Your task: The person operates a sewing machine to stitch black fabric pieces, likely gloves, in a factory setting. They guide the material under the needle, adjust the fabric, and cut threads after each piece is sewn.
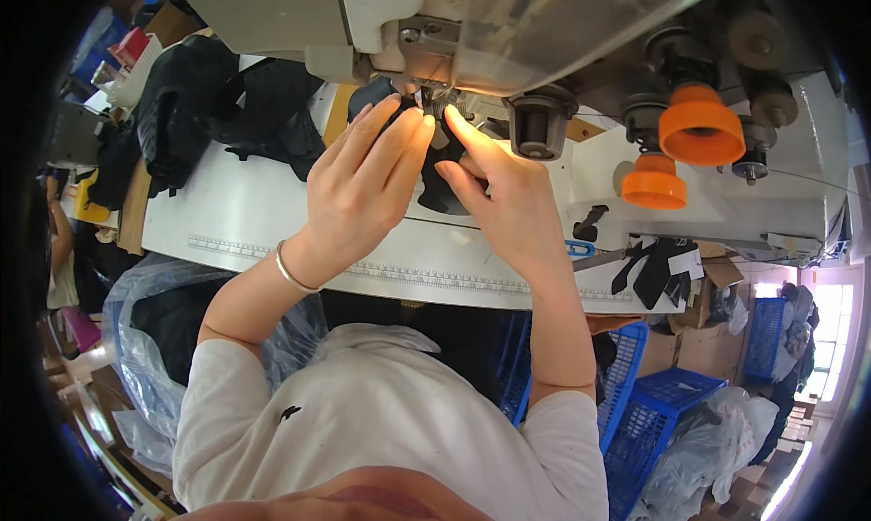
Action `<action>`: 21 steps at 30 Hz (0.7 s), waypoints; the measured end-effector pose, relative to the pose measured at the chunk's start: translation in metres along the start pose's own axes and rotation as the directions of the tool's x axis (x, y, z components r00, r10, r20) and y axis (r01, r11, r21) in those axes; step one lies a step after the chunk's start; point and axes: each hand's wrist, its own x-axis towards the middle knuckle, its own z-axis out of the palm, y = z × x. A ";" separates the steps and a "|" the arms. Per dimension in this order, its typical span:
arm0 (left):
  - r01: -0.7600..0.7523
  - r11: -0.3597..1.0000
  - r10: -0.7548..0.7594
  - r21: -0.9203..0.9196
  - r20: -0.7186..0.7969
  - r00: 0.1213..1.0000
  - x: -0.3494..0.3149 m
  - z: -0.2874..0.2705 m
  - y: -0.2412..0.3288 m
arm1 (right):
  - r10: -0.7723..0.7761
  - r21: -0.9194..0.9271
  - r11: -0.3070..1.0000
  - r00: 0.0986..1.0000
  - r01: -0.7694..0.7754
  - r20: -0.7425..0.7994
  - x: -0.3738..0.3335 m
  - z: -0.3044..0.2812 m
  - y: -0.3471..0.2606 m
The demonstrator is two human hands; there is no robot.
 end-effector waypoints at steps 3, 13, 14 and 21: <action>0.043 0.998 -0.042 -0.049 0.025 0.999 0.004 -0.007 0.001 | 0.028 0.019 0.999 0.999 -0.027 -0.020 -0.001 0.003 -0.002; 0.035 0.994 -0.033 -0.100 0.022 0.999 0.002 -0.006 -0.003 | 0.044 0.022 0.999 0.997 -0.043 -0.066 -0.003 0.009 -0.006; 0.036 0.994 -0.033 -0.102 0.026 0.999 0.002 -0.006 -0.003 | 0.051 0.021 0.999 0.997 -0.049 -0.063 -0.003 0.009 -0.007; 0.041 0.991 -0.038 -0.125 0.024 0.999 0.002 -0.006 -0.005 | 0.049 0.032 0.998 0.996 -0.046 -0.078 -0.003 0.010 -0.010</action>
